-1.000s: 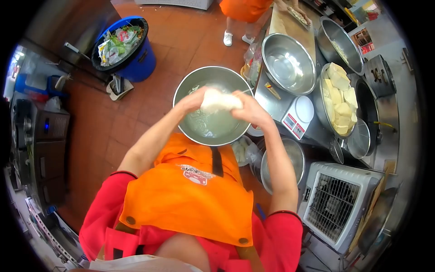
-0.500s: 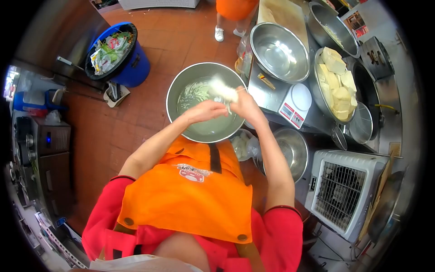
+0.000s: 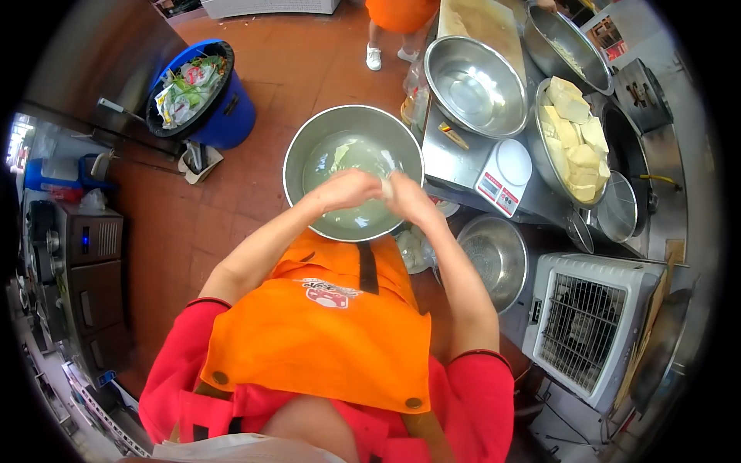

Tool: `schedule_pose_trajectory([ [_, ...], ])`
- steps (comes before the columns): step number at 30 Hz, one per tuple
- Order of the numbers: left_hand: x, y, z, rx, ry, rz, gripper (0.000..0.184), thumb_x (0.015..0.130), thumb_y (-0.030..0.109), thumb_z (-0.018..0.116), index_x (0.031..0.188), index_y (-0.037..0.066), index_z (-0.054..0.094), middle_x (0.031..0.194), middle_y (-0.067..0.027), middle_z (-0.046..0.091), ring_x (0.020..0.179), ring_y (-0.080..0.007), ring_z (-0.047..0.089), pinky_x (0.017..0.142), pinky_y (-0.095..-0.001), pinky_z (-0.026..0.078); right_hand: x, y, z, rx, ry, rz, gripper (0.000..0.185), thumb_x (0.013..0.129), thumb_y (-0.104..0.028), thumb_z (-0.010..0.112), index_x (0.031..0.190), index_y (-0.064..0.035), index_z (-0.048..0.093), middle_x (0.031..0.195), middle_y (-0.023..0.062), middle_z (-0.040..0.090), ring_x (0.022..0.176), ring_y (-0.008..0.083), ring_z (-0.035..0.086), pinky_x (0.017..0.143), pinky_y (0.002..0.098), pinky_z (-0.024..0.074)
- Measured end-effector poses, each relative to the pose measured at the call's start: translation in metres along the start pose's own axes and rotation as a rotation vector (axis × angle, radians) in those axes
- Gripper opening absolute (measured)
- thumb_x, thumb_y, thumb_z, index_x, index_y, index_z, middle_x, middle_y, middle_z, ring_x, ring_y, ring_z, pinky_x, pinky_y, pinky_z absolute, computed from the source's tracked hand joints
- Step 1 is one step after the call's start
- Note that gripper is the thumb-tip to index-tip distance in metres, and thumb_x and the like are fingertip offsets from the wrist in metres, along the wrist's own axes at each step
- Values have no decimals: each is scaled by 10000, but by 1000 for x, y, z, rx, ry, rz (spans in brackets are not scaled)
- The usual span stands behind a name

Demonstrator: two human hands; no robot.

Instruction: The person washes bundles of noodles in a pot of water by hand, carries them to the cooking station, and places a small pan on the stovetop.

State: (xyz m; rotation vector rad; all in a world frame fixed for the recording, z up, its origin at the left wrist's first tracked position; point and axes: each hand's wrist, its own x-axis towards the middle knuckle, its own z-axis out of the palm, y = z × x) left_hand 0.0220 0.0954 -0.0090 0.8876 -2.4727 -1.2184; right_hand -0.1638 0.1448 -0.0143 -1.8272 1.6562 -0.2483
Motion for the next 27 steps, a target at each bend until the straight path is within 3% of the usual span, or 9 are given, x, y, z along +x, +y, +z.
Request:
schedule_pose_trajectory([
  [2, -3, 22, -28, 124, -68, -3, 201, 866, 264, 587, 909, 93, 682, 919, -148, 648, 821, -318, 609, 746, -374, 478, -10, 4, 8, -12, -132, -164, 480, 722, -120, 670, 1139, 35, 489, 1000, 268, 603, 947, 377, 606, 814, 404, 483],
  [3, 2, 20, -37, 145, -134, 31, 209, 872, 265, 587, 911, 83, 682, 903, -122, 664, 806, -255, 634, 736, -355, 478, -14, -5, -1, 88, -214, -140, 481, 706, -97, 675, 1137, 12, 492, 984, 229, 611, 927, 335, 610, 815, 370, 481],
  [5, 4, 4, -38, -157, -185, -11, 211, 877, 256, 591, 893, 66, 681, 858, -84, 669, 784, -199, 637, 706, -330, 478, -25, -30, -33, 277, -381, -90, 496, 675, -53, 687, 1134, -36, 499, 952, 150, 626, 888, 250, 619, 816, 303, 476],
  [7, 8, -15, -29, -610, -212, -158, 183, 870, 224, 614, 893, 52, 674, 843, -18, 660, 786, -106, 618, 672, -270, 478, -31, -26, -39, 615, -264, -38, 493, 673, -56, 705, 1119, -42, 496, 961, 107, 615, 866, 205, 602, 808, 287, 473],
  [10, 10, -40, -1, -1353, -233, -227, 174, 860, 210, 632, 960, 70, 659, 900, -13, 661, 803, -119, 622, 663, -249, 486, -41, -34, -49, 956, -129, -9, 571, 699, -73, 725, 1212, -37, 476, 1033, 67, 588, 880, 161, 590, 777, 282, 482],
  [14, 10, -31, 28, -1597, -80, -383, 160, 880, 217, 620, 1010, 124, 632, 940, -17, 654, 756, -104, 607, 581, -231, 457, -43, -29, -39, 1197, -127, 62, 617, 736, -49, 692, 1303, -31, 449, 1028, 54, 584, 885, 126, 569, 741, 251, 466],
  [22, 23, -29, 52, -1214, -103, -530, 144, 929, 197, 565, 925, 55, 587, 745, 24, 528, 599, -52, 418, 533, -193, 330, -79, 56, -26, 1187, 185, 183, 505, 766, -87, 701, 1222, 2, 506, 1052, 76, 594, 920, 133, 574, 782, 252, 471],
  [25, 16, -45, 48, -1094, -37, -569, 165, 933, 212, 563, 909, 50, 585, 713, 35, 497, 588, -54, 394, 533, -191, 325, -109, 113, -69, 940, 268, 374, 504, 762, -90, 698, 1226, -20, 514, 1053, 75, 611, 923, 145, 586, 800, 263, 479],
  [27, 9, -65, 49, -920, 15, -669, 161, 917, 213, 578, 891, 54, 589, 696, 34, 491, 585, -57, 390, 528, -198, 321, -121, 151, -96, 459, 397, 394, 493, 768, -99, 682, 1230, -44, 518, 1050, 114, 624, 950, 186, 586, 824, 310, 471],
])
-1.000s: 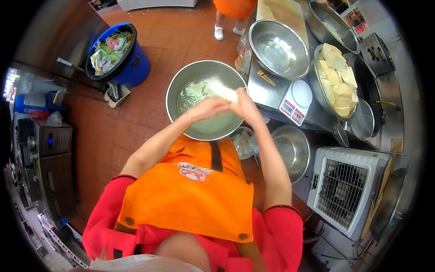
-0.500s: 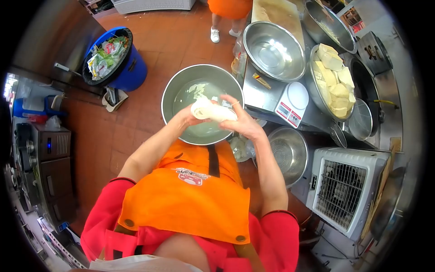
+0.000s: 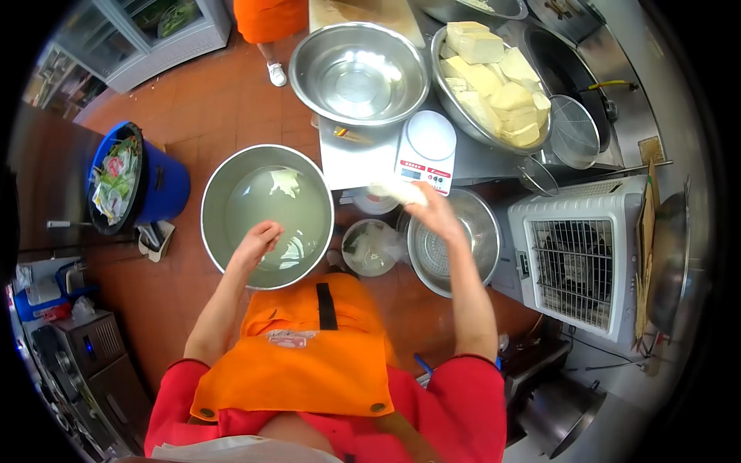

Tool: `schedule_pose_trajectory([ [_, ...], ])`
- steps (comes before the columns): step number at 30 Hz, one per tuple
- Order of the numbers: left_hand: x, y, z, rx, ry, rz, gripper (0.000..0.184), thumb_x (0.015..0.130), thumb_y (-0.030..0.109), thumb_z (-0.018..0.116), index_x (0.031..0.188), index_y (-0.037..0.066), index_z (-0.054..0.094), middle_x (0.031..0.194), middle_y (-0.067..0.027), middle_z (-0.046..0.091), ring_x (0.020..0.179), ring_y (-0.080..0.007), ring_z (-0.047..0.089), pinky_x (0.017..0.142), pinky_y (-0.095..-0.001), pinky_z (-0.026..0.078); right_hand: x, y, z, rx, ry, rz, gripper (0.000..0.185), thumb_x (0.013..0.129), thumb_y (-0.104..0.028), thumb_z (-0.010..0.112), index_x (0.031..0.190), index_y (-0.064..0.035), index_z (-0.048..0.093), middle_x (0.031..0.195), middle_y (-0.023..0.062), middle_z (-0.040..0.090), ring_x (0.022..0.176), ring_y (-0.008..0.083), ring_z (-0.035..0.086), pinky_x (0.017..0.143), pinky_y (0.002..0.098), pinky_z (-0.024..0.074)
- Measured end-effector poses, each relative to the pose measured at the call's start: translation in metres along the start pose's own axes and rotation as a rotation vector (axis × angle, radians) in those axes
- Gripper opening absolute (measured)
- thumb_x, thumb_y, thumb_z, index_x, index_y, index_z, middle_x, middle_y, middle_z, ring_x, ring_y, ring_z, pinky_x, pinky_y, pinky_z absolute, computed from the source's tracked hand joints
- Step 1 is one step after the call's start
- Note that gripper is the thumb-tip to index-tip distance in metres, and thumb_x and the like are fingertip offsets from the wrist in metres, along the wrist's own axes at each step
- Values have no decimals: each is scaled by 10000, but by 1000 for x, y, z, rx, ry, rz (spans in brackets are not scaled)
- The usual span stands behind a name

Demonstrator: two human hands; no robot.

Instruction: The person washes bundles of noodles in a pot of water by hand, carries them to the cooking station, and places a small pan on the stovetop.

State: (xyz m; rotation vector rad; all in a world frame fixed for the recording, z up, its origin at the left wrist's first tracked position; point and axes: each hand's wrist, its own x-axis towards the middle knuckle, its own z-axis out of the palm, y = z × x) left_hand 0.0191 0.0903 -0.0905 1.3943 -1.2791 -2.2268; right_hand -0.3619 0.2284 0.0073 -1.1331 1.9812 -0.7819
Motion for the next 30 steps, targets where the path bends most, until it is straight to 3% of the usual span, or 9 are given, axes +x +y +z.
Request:
schedule_pose_trajectory([
  [3, 24, -49, -41, 316, 147, 1, 162, 879, 209, 606, 904, 49, 599, 663, 39, 477, 589, -83, 421, 554, -223, 367, 46, 45, -48, -70, 85, -92, 463, 766, -48, 671, 1204, -50, 523, 1005, 133, 638, 926, 213, 596, 835, 296, 456],
  [5, 44, -88, -75, 659, 143, 18, 289, 827, 296, 647, 977, 52, 609, 839, -59, 621, 806, -202, 568, 705, -338, 461, 73, 44, -71, -101, 42, -21, 506, 751, -105, 652, 1233, -42, 510, 1151, 171, 580, 1049, 252, 562, 921, 326, 425],
  [8, 54, -111, -85, 1330, 309, 174, 436, 737, 352, 724, 1022, 45, 605, 983, -146, 635, 953, -307, 580, 802, -422, 474, 118, 74, -81, -269, 110, -137, 510, 747, -107, 650, 1238, -76, 516, 1262, 172, 512, 1134, 287, 514, 962, 339, 401],
  [11, 66, -127, -85, 1278, 324, -91, 670, 645, 480, 748, 1135, 46, 604, 1318, -263, 435, 1192, -408, 437, 983, -473, 380, 142, 90, -75, -444, 203, -99, 501, 738, -155, 702, 1215, -190, 550, 1401, 132, 383, 1271, 314, 381, 989, 507, 350],
  [12, 71, -137, -87, 1380, 308, -100, 668, 648, 467, 752, 1142, 43, 601, 1277, -247, 481, 1182, -397, 460, 973, -466, 395, 147, 91, -73, -458, 211, -44, 511, 734, -222, 707, 1221, -246, 554, 1448, 109, 313, 1316, 328, 305, 1005, 575, 294],
  [14, 83, -159, -91, 1582, 277, -119, 665, 654, 442, 761, 1156, 37, 597, 1195, -215, 574, 1161, -375, 506, 953, -454, 426, 149, 85, -73, -488, 212, -37, 542, 717, -236, 718, 1232, -248, 549, 1461, 124, 288, 1316, 351, 303, 1012, 582, 279],
  [20, 100, -162, -82, 1592, -99, -433, 692, 684, 546, 683, 1175, 64, 612, 1271, -195, 542, 1170, -358, 517, 973, -466, 408, 141, 55, -78, -636, 140, -29, 673, 674, -252, 752, 1292, -221, 489, 1449, 148, 291, 1323, 349, 308, 1028, 596, 238],
  [25, 103, -170, -69, 1533, -221, -377, 544, 713, 468, 653, 1117, 102, 658, 1209, -170, 589, 1120, -344, 559, 973, -477, 410, 129, 43, -86, -720, 144, -108, 847, 619, -228, 801, 1360, -211, 390, 1417, 132, 337, 1310, 333, 340, 1031, 593, 234],
  [30, 127, -201, -82, 1555, -233, -391, 406, 808, 356, 573, 1131, 120, 638, 1229, -152, 580, 1126, -353, 549, 948, -517, 409, 111, 22, -101, -650, 154, -161, 803, 656, -211, 773, 1352, -167, 375, 1375, 100, 391, 1290, 302, 370, 1014, 566, 268],
])
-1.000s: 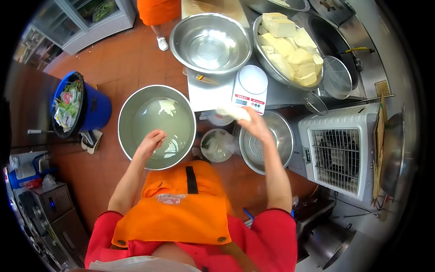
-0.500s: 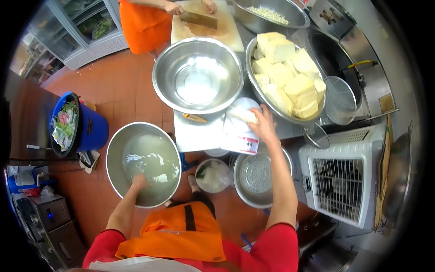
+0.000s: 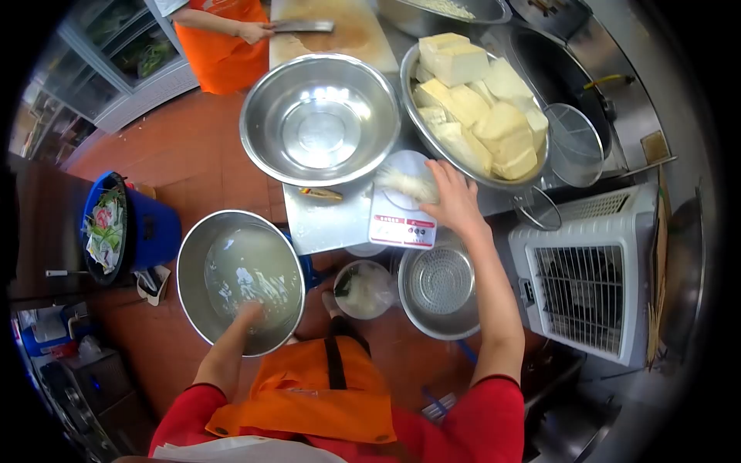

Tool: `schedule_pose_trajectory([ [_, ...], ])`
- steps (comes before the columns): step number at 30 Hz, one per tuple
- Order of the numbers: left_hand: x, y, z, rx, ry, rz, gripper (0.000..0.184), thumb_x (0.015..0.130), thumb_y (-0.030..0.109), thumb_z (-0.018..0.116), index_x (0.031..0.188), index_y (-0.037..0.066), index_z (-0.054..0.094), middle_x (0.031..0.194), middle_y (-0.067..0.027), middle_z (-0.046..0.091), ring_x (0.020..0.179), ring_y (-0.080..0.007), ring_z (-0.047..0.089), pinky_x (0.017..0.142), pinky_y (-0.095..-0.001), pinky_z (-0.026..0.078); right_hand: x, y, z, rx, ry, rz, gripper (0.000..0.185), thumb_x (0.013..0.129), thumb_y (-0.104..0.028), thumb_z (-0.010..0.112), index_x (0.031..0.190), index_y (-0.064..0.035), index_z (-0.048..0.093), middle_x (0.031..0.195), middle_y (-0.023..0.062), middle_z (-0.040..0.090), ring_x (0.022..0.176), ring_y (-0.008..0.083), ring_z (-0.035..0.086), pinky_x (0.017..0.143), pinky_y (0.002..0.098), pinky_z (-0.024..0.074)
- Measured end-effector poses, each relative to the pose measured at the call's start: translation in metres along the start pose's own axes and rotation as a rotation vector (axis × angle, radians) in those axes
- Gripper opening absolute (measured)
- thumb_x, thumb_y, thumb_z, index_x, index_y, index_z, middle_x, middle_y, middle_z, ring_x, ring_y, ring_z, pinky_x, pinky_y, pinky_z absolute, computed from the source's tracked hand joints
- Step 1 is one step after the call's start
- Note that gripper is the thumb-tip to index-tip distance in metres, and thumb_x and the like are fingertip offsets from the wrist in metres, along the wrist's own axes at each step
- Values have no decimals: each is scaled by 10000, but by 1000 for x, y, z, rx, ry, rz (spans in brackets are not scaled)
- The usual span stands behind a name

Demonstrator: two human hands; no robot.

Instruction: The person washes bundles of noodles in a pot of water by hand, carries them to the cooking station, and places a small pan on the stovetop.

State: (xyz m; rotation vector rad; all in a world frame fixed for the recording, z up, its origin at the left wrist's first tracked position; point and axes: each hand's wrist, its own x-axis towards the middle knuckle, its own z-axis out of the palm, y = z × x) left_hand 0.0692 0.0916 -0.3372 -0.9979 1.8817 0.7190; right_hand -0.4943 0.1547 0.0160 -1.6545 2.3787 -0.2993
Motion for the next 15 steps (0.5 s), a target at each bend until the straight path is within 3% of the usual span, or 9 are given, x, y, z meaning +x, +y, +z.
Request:
schedule_pose_trajectory([
  [2, 6, -4, 11, -51, 230, -47, 331, 766, 303, 600, 1013, 100, 685, 1156, -164, 615, 1047, -343, 596, 898, -511, 453, -3, 1, -4, 36, 19, -33, 796, 660, -210, 771, 1348, -162, 374, 1369, 96, 398, 1288, 292, 373, 1024, 548, 269],
  [5, -55, 34, -53, -93, 274, -174, 294, 780, 296, 600, 997, 118, 687, 1128, -142, 630, 1019, -366, 595, 932, -525, 424, -8, -2, -2, 45, 1, -24, 783, 672, -216, 771, 1344, -155, 375, 1370, 104, 398, 1293, 281, 369, 1043, 520, 263],
  [11, -93, 36, -80, 65, 473, 59, 240, 853, 332, 567, 946, 148, 689, 1022, -124, 656, 950, -386, 596, 892, -522, 422, -6, -4, 4, 73, 28, -52, 771, 685, -239, 769, 1344, -148, 379, 1366, 109, 407, 1295, 279, 370, 1050, 506, 260],
  [15, -115, 36, -92, -31, 457, 42, 230, 872, 314, 553, 909, 132, 688, 912, -128, 667, 889, -361, 608, 860, -486, 435, 0, -3, 4, 140, 9, -77, 749, 696, -261, 756, 1339, -148, 388, 1352, 106, 421, 1286, 277, 379, 1049, 495, 261],
])
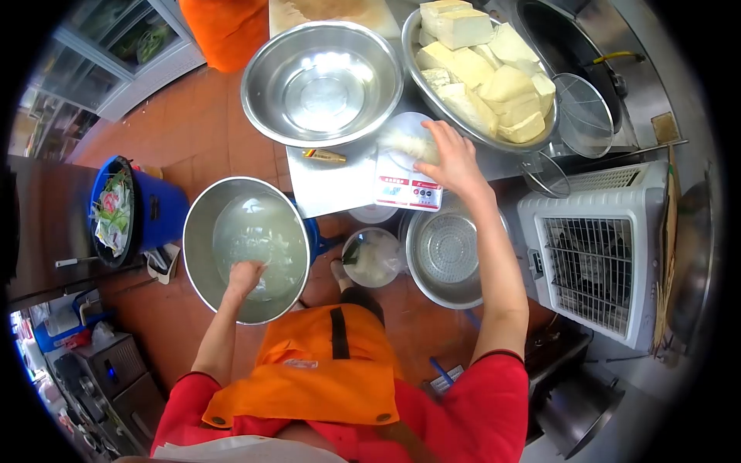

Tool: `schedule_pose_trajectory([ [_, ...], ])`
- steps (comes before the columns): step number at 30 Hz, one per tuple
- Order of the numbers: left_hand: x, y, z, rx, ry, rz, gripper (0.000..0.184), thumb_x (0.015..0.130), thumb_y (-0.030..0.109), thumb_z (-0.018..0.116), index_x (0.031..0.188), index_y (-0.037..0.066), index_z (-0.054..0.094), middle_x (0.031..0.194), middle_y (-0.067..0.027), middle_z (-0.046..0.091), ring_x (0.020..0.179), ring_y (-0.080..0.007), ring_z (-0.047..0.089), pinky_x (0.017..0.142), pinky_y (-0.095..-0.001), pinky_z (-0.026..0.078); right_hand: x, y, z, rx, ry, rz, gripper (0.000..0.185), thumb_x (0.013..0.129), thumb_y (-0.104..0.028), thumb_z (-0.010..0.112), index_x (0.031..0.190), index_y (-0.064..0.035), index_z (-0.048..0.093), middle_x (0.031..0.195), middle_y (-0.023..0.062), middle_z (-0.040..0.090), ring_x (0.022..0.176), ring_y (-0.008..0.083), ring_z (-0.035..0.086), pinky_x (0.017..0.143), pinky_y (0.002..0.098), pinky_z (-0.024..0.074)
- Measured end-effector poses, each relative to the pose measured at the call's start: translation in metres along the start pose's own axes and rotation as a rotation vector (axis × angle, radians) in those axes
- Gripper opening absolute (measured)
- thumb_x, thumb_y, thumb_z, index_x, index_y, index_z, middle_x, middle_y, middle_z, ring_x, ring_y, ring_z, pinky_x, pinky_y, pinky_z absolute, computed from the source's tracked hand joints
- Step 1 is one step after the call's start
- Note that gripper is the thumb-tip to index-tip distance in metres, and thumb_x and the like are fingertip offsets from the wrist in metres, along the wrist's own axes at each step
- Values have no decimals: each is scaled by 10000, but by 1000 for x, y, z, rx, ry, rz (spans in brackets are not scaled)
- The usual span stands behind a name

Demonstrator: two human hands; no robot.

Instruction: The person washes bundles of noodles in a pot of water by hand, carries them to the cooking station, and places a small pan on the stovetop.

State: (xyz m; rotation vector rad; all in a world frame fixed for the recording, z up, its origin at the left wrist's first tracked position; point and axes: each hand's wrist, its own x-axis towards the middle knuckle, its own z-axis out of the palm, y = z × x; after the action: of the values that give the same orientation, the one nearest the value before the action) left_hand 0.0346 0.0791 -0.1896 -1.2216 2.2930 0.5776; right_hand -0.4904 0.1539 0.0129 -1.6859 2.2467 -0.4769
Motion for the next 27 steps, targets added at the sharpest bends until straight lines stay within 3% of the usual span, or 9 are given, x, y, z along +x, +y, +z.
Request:
schedule_pose_trajectory([
  [5, -35, 18, -51, -21, 155, -55, 222, 887, 281, 554, 876, 107, 692, 854, -147, 662, 815, -346, 616, 844, -463, 455, 11, 8, 16, -181, -5, 18, 739, 703, -263, 746, 1342, -133, 399, 1362, 110, 435, 1291, 268, 381, 1042, 512, 279],
  [8, -47, 7, -61, -105, 376, 57, 202, 894, 246, 564, 899, 93, 697, 852, -169, 654, 803, -352, 618, 801, -429, 476, 21, 24, 29, -235, -75, 47, 718, 700, -257, 719, 1336, -124, 413, 1353, 120, 459, 1276, 275, 402, 1023, 532, 308],
  [10, -59, 14, -89, -393, 337, -32, 194, 890, 221, 581, 919, 69, 697, 837, -177, 646, 763, -340, 611, 749, -385, 483, 32, 30, 40, -274, -152, 101, 644, 698, -252, 685, 1290, -115, 470, 1283, 122, 528, 1210, 286, 481, 971, 516, 374],
  [12, -79, 23, -128, -621, 255, -67, 234, 909, 270, 565, 910, 81, 702, 786, -141, 662, 723, -285, 628, 722, -365, 477, 35, 38, 54, -268, -45, 11, 543, 706, -201, 674, 1219, -92, 530, 1169, 135, 591, 1072, 321, 566, 887, 443, 452],
  [14, -86, 16, -135, -842, 240, -38, 242, 923, 279, 553, 971, 91, 697, 775, -77, 670, 714, -209, 609, 703, -330, 470, 37, 46, 55, -165, -60, 2, 491, 725, -152, 665, 1193, -77, 536, 1119, 167, 605, 998, 359, 582, 835, 416, 473],
  [17, -92, 11, -148, -1002, 224, 48, 256, 937, 284, 533, 1019, 92, 681, 743, -30, 648, 718, -157, 589, 703, -306, 471, 24, 50, 50, 182, -111, 48, 451, 769, -115, 657, 1191, -30, 521, 1050, 145, 631, 926, 275, 619, 797, 361, 482],
  [20, -98, 10, -156, -1052, 207, 125, 276, 952, 294, 504, 1040, 90, 668, 684, -15, 598, 676, -118, 569, 661, -277, 465, -21, -38, 10, 792, -194, 191, 456, 814, -114, 652, 1222, 10, 493, 1028, 71, 618, 937, 142, 591, 817, 301, 485],
  [24, -110, 13, -173, -1110, 134, 161, 289, 961, 297, 477, 975, 81, 669, 659, -3, 572, 616, -92, 533, 596, -252, 450, -46, -117, 34, 1145, -438, 86, 533, 795, -77, 670, 1282, -3, 466, 1095, 64, 599, 971, 138, 589, 864, 295, 477],
  [27, -123, 19, -190, -1054, 160, 218, 289, 957, 289, 469, 937, 76, 662, 666, -1, 582, 590, -93, 519, 568, -249, 443, -37, -188, 72, 1217, -669, 0, 588, 776, -85, 700, 1301, 7, 450, 1119, 67, 590, 1006, 138, 572, 883, 291, 465],
])
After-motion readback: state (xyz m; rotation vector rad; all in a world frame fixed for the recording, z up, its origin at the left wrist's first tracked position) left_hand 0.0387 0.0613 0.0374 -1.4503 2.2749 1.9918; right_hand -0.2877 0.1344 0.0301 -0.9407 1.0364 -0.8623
